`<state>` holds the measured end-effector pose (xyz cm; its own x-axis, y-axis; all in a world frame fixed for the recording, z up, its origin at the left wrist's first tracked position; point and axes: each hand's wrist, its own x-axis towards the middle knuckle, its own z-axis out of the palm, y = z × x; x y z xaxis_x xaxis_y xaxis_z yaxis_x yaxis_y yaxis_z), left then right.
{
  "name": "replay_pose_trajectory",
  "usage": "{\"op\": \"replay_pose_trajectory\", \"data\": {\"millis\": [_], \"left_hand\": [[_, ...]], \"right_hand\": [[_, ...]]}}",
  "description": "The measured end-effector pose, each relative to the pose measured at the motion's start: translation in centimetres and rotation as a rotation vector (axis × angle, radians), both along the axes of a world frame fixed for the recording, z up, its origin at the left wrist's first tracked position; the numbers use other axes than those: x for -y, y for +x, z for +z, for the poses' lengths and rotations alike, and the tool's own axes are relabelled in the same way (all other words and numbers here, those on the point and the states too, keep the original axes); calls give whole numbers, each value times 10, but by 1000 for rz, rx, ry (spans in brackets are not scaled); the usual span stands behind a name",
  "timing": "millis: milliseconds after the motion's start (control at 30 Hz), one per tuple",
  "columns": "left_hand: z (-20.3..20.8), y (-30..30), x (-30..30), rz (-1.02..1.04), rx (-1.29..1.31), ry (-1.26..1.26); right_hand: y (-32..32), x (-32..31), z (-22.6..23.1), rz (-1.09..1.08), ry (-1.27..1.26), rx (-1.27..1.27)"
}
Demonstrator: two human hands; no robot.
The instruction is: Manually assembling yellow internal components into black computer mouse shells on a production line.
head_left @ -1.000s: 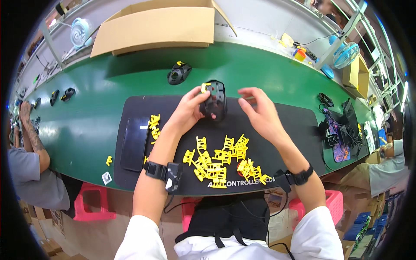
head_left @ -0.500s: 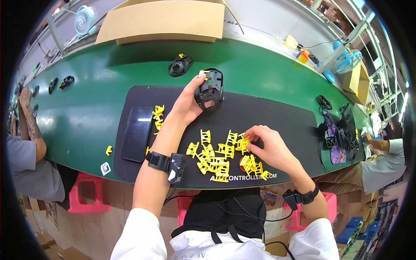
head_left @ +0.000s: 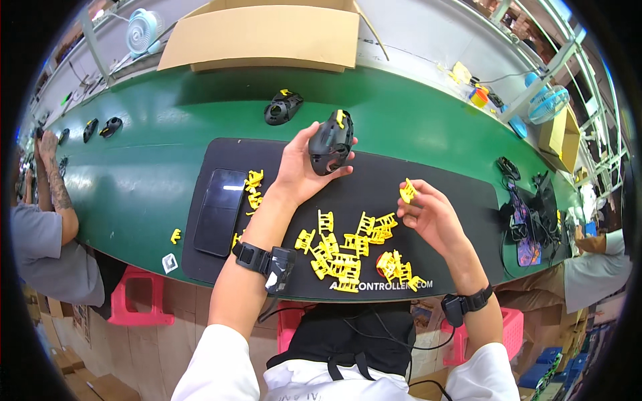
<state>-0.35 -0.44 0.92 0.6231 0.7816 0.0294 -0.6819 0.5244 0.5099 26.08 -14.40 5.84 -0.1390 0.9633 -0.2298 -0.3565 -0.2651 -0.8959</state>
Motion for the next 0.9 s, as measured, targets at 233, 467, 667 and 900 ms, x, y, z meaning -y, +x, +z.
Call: {"op": "replay_pose_trajectory", "data": {"millis": [233,467,667,900], "left_hand": [[-18,-2,-9,3,-36,56],[-7,4,-6,96,-124,88],[-3,7,-2,170,12,58],[-6,5,-7,132,21,30]], "right_hand": [[-10,-44,-17,7,7,-68],[-14,-62,-1,65,6,-190],[-10,-103,6,81,158,-18],[-14,-139,10,111,264,-12]]}}
